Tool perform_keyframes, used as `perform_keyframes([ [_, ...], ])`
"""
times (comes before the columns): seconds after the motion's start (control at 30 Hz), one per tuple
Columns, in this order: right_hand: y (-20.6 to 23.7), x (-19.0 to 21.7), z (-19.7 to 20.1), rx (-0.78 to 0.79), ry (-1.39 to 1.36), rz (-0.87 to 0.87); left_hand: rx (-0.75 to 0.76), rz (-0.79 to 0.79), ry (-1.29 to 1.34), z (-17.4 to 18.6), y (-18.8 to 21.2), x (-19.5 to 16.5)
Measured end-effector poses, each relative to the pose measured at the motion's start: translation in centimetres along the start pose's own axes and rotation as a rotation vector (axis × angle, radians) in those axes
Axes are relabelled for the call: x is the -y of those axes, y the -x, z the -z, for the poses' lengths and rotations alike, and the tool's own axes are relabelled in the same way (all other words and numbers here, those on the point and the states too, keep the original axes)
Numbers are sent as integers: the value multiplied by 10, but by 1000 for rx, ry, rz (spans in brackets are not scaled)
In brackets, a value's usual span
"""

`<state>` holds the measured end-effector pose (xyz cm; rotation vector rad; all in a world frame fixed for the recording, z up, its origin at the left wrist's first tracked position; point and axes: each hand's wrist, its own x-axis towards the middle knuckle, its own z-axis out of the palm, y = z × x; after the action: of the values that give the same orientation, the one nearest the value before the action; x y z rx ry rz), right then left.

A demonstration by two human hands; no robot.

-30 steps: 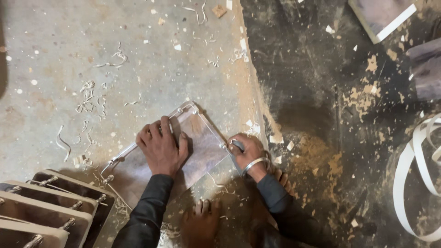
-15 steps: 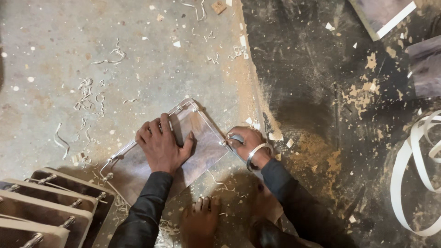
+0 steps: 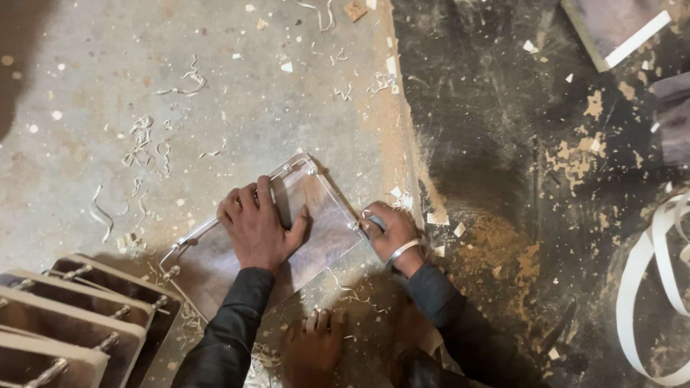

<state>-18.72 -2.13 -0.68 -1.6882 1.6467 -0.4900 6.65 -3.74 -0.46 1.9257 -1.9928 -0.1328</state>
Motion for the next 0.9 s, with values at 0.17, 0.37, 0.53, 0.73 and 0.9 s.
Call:
perform_keyframes([
  [0.17, -13, 7, 4, 102, -36, -52, 25, -9, -20, 1, 1, 0],
  [0.37, -51, 20, 3, 188, 33, 142, 9, -17, 5, 0, 1, 1],
  [0.53, -78, 35, 1, 265, 88, -43, 40, -3, -3, -2, 2, 2],
  [0.73, -97, 33, -2, 204, 104, 183, 41, 0, 23, 2, 0, 3],
  [0.9, -65, 11, 6, 439, 60, -127, 23, 24, 44, 3, 0, 2],
])
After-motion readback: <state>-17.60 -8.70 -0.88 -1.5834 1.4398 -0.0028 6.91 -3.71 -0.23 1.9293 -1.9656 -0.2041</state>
